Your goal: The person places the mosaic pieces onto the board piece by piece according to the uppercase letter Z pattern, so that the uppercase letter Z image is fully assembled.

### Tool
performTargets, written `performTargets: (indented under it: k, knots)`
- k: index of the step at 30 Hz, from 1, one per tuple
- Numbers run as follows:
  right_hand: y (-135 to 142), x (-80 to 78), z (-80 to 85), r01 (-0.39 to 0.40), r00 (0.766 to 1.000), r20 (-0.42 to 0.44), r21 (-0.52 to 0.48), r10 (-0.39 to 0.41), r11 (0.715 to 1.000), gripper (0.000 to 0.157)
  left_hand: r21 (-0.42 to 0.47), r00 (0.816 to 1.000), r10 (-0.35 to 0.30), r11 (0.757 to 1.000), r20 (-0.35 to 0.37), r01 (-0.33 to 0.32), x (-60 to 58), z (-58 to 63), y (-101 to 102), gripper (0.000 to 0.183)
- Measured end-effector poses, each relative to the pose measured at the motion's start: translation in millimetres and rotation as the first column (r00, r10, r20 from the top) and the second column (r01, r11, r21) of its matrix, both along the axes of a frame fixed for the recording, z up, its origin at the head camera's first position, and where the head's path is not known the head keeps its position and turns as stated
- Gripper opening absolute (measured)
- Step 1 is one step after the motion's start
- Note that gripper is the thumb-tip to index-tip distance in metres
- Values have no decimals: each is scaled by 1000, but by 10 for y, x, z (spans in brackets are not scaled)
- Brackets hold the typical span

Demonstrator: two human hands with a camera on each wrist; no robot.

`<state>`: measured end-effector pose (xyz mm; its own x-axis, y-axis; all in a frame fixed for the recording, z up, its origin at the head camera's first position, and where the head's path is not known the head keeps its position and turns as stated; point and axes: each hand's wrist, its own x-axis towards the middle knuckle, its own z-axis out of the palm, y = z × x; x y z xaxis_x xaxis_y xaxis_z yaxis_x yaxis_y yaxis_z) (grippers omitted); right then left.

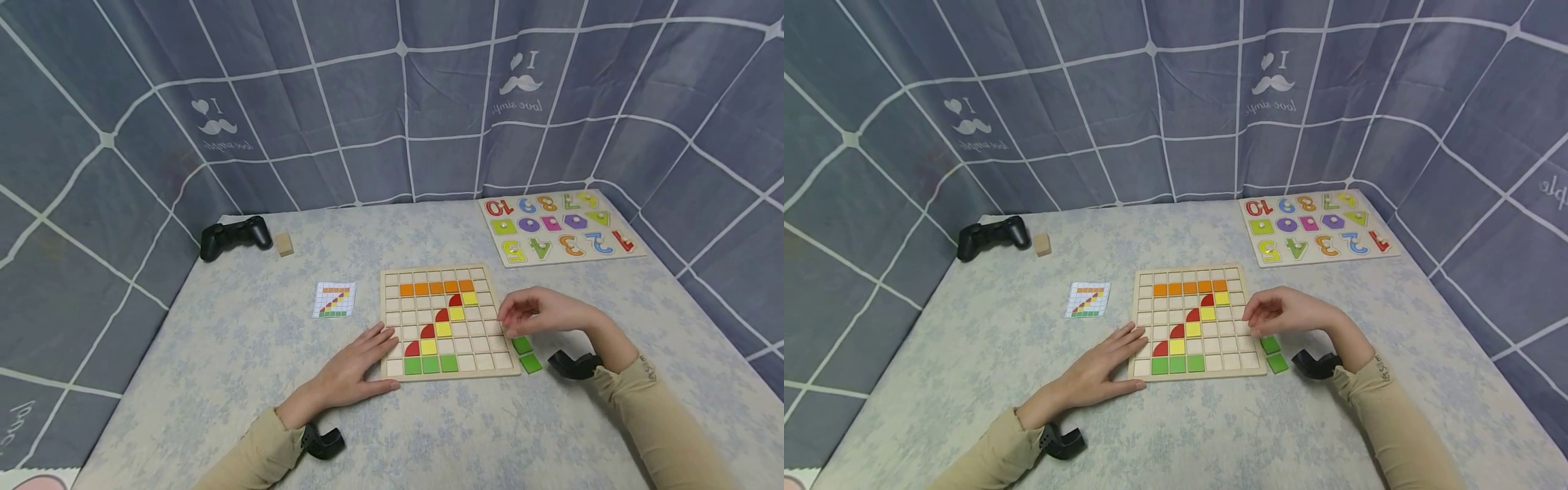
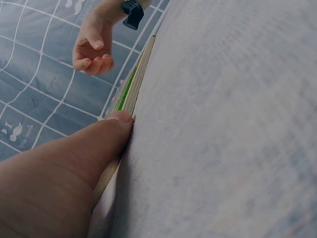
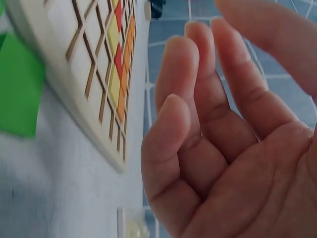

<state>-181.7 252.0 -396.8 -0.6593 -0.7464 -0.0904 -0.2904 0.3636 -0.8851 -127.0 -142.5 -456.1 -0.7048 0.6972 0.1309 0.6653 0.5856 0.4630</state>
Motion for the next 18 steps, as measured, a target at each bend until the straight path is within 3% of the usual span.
performTargets:
  k: [7, 18]
  knots:
    - [176, -54, -41, -5, 999, 52, -52, 8, 999, 20, 2, 1000, 3, 1000, -3, -3, 2, -4, 1, 75]
    - [354, -134, -200, -18, 988, 151, -54, 26, 998, 28, -1, 1000, 10, 1000, 6, -10, 6, -6, -3, 76]
